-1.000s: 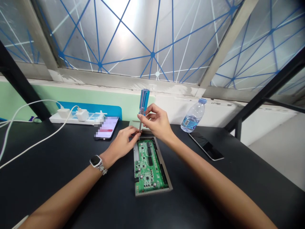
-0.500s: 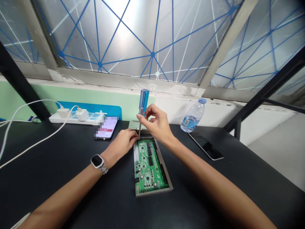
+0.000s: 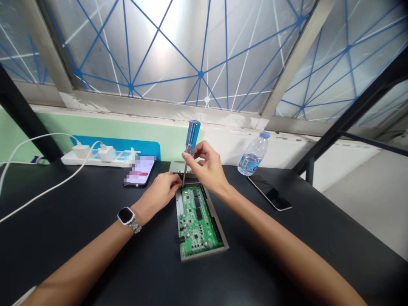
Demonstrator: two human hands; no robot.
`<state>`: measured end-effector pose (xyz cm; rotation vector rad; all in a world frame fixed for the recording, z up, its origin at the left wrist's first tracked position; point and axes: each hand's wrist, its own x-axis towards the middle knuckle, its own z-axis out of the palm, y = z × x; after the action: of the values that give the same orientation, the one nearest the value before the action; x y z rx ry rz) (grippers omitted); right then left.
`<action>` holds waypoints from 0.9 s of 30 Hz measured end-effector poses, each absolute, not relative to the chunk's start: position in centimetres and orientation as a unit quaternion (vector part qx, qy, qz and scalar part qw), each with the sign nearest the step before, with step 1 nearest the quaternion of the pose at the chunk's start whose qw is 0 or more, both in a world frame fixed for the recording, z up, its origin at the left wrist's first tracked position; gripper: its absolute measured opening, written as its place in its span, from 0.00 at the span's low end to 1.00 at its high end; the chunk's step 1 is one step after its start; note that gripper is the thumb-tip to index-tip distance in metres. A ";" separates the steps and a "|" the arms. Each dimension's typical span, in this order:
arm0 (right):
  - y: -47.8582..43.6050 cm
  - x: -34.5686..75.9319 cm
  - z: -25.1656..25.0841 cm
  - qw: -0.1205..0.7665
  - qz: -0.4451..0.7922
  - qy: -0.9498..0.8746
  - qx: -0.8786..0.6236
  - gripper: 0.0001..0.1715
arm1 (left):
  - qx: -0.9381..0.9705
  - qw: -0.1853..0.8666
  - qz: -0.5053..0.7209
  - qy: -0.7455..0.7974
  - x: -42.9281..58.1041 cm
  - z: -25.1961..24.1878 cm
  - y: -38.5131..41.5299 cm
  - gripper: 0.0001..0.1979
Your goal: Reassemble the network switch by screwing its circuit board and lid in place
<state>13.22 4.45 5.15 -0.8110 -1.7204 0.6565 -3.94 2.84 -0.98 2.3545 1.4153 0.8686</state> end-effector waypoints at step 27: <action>1.8 23.9 1.1 0.623 0.556 -0.400 -0.379 0.24 | 0.880 0.078 0.185 0.431 1.2 0.1 -0.6 0.04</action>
<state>23.86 1.76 1.15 -0.8699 -0.9188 1.2759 1.19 -0.61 0.06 2.6354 1.2895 0.5531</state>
